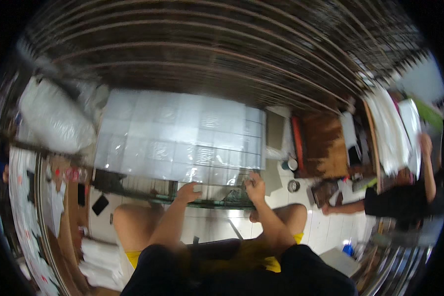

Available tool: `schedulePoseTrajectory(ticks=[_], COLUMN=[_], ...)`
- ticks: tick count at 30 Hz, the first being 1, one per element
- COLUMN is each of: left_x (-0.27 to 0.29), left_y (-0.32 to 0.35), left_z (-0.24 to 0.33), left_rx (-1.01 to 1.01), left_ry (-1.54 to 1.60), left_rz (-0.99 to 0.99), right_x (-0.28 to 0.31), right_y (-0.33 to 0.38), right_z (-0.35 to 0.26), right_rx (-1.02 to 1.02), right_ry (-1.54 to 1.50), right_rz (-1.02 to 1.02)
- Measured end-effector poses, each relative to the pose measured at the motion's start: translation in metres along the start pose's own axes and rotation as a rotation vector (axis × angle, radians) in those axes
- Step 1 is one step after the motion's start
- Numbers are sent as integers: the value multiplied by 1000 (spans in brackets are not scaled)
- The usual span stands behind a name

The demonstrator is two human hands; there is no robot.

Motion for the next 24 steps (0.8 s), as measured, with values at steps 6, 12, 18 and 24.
schedulePoseTrajectory(ticks=[6, 12, 18, 24], left_x=[30, 43, 53, 64], left_y=[10, 54, 59, 69], left_z=[-12, 25, 41, 125], left_rx=[-29, -46, -150, -224], left_ry=[109, -38, 44, 25], left_rz=[137, 120, 182, 210], right_x=[258, 487, 549, 539], right_y=[-23, -43, -142, -107], right_z=[-249, -331, -272, -304], right_rx=[665, 586, 146, 235], right_ry=[239, 1090, 1302, 1503], right_rz=[643, 1266, 922, 983])
Point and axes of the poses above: each hand's wrist, its own y-axis away from the middle knuckle, its own x-axis out of the back of the hand, z = x × y, the point moved 10 cm from there along -y, towards the middle knuckle, and after that the axes turned 2 degrees about z, right-handed, at the moved point
